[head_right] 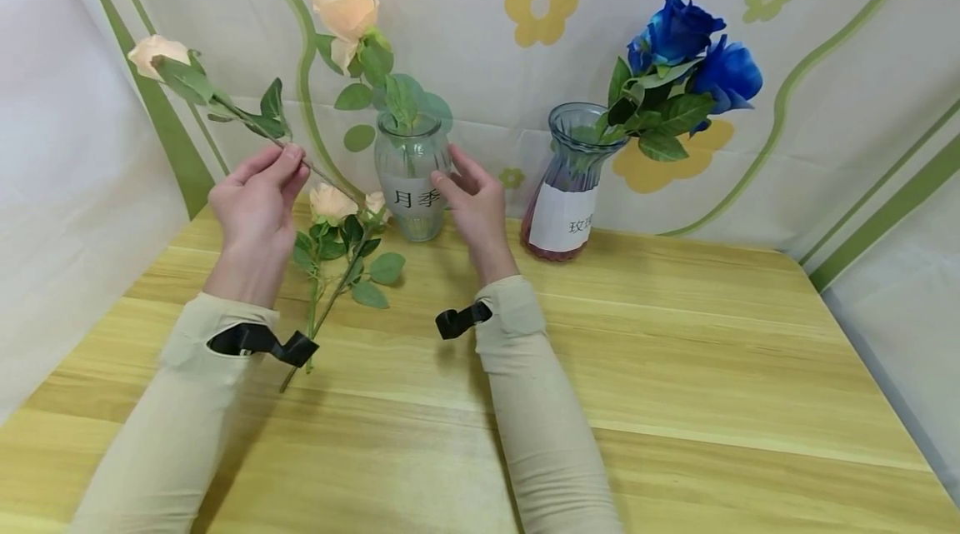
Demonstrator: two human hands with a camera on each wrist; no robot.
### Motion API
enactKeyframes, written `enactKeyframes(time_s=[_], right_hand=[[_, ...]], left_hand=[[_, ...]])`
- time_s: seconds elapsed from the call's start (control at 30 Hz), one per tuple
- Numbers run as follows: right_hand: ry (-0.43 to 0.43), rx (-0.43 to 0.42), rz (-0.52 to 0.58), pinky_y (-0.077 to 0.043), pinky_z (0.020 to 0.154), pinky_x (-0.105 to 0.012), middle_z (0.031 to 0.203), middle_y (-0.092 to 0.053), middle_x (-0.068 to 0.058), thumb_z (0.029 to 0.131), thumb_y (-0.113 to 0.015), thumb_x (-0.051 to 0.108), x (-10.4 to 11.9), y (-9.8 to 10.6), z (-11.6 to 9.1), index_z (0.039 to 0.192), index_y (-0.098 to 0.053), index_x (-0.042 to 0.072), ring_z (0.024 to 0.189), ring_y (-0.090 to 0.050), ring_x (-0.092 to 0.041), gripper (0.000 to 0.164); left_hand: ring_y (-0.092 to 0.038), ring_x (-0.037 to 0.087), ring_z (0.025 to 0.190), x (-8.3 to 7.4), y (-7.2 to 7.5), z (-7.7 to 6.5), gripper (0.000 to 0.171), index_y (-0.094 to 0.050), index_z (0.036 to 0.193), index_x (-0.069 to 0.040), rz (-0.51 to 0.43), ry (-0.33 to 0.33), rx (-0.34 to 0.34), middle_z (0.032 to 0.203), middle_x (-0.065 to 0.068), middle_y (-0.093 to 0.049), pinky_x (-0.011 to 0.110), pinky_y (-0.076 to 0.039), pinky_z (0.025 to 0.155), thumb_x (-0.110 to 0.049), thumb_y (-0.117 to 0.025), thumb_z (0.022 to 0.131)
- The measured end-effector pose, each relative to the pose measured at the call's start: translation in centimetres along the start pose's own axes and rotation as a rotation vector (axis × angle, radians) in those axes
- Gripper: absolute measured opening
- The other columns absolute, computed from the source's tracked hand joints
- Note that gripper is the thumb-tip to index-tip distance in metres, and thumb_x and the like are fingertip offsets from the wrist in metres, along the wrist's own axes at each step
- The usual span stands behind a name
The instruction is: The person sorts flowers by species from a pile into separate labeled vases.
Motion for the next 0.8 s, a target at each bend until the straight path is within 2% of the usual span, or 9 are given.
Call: enactKeyframes(time_s=[0.2,0.47,0.8], right_hand=[[-0.003,0.001,-0.002,-0.045,0.123,-0.04,0.162,-0.054,0.007,0.102,-0.073,0.025,-0.1,0.0,0.0,0.153,-0.059,0.027,0.145,-0.057,-0.017,0.053],[-0.005,0.003,-0.004,-0.045,0.123,-0.039,0.162,-0.053,0.007,0.102,-0.074,0.026,-0.1,0.0,0.0,0.152,-0.059,0.027,0.145,-0.057,-0.017,0.053],[-0.004,0.002,-0.001,-0.042,0.125,-0.04,0.162,-0.054,0.006,0.102,-0.073,0.026,-0.2,0.1,0.2,0.152,-0.059,0.029,0.147,-0.054,-0.015,0.051]], left_hand=[[-0.078,0.018,0.082,-0.3,-1.1,0.1,0.018,-0.078,0.097,0.001,-0.05,-0.007,-0.021,0.107,0.011,-0.074,0.024,-0.064,0.08,0.005,-0.086,0.083],[-0.074,0.019,0.078,-0.5,-2.4,0.1,0.018,-0.076,0.095,0.001,-0.169,-0.008,-0.05,0.105,0.011,-0.074,0.023,-0.064,0.079,0.007,-0.086,0.082],[-0.072,0.02,0.077,-0.6,-3.7,0.4,0.015,-0.073,0.091,0.0,-0.315,-0.078,-0.061,0.097,0.011,-0.076,0.025,-0.064,0.078,0.006,-0.085,0.084]])
Point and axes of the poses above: each hand's wrist, its own z-axis towards the middle knuckle, its own y-axis out of the back of the hand, x = y × z, the point moved 2 cm from there along z, towards the middle knuckle
